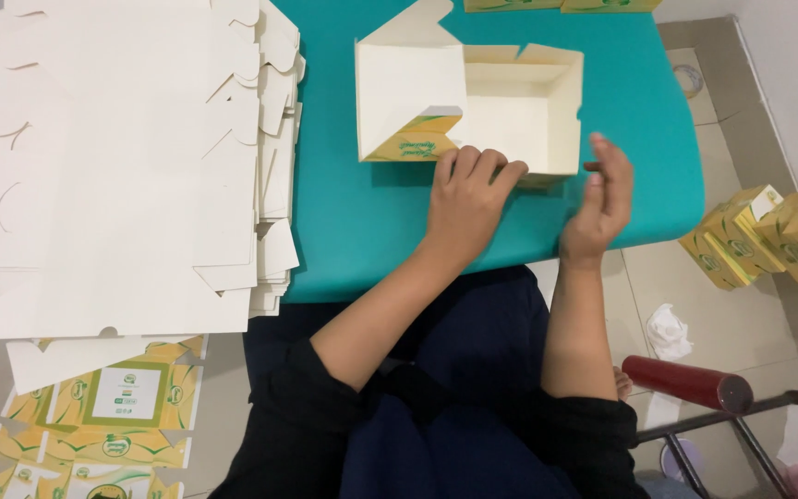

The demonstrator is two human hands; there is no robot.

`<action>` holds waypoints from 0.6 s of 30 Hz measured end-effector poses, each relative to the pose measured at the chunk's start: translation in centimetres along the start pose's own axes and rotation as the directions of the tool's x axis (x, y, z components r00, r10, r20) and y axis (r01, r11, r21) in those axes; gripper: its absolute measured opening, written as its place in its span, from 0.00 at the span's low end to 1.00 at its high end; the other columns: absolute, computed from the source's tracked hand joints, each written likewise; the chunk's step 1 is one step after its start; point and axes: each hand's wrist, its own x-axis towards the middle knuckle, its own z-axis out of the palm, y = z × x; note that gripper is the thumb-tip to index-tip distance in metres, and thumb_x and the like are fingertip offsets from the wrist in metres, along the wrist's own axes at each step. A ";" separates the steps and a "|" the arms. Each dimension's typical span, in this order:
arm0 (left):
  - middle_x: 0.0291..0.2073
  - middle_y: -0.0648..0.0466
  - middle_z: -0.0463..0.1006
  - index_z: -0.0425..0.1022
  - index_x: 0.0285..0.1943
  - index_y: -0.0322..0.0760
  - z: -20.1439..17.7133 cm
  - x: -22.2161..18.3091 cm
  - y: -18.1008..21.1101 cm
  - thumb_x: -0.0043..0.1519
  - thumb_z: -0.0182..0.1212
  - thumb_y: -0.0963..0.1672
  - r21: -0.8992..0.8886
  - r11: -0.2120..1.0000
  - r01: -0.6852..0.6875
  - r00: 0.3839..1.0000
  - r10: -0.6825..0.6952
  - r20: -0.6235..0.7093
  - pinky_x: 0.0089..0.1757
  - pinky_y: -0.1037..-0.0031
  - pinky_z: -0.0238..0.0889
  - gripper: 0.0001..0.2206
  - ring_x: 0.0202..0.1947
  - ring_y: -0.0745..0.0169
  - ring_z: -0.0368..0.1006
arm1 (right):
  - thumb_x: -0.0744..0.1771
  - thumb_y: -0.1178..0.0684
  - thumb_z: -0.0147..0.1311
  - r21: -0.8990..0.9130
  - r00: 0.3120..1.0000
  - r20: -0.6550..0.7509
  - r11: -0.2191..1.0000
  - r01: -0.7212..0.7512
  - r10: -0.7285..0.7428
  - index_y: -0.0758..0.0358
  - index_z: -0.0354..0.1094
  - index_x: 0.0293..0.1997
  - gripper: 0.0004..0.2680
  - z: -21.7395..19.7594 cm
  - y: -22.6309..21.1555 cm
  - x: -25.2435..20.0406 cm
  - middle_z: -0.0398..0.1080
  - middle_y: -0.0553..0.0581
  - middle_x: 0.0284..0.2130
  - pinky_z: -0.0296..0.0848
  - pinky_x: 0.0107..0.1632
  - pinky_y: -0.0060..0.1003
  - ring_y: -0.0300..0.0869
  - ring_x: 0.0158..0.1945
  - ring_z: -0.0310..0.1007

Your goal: The person folds flat cardboard pieces into small boxes by hand. They fold the side flaps, tuck the tabs into slots, and close the top flaps to form finished boxes, repeating the process for multiple units.

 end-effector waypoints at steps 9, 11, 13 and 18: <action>0.30 0.54 0.70 0.69 0.30 0.40 -6.0 -1.3 -2.6 0.58 0.56 0.38 -0.118 0.983 0.142 0.977 -0.120 0.177 0.52 0.56 0.59 0.05 0.40 0.53 0.69 | 0.69 0.68 0.34 0.071 0.956 -0.024 0.954 -0.290 0.293 0.68 0.58 0.60 0.14 -0.3 2.0 0.0 0.64 0.67 0.51 0.65 0.41 0.33 0.48 0.46 0.67; 0.31 0.54 0.70 0.67 0.30 0.40 -6.6 -1.7 -4.4 0.58 0.56 0.37 -0.131 0.981 0.140 0.971 -0.111 0.211 0.53 0.53 0.58 0.06 0.40 0.53 0.70 | 0.67 0.70 0.36 0.054 0.970 0.057 0.970 -0.238 0.235 0.69 0.61 0.58 0.14 -0.3 2.9 -0.4 0.63 0.67 0.52 0.65 0.38 0.35 0.47 0.40 0.67; 0.32 0.54 0.70 0.64 0.29 0.40 -7.1 -1.7 -5.8 0.59 0.56 0.37 -0.145 0.979 0.141 0.965 -0.103 0.243 0.54 0.50 0.58 0.08 0.41 0.52 0.70 | 0.66 0.72 0.38 0.040 0.974 0.141 0.982 -0.184 0.176 0.70 0.64 0.56 0.15 0.1 2.2 -0.2 0.63 0.68 0.52 0.65 0.36 0.37 0.47 0.34 0.67; 0.37 0.54 0.72 0.60 0.31 0.39 -7.4 -0.3 -7.3 0.62 0.53 0.37 -0.284 0.951 0.122 0.951 -0.030 0.308 0.55 0.51 0.60 0.08 0.45 0.53 0.72 | 0.68 0.66 0.36 -0.074 0.947 0.310 0.990 0.117 -0.089 0.66 0.72 0.49 0.13 1.0 -0.5 0.0 0.61 0.67 0.55 0.69 0.38 0.48 0.49 0.35 0.67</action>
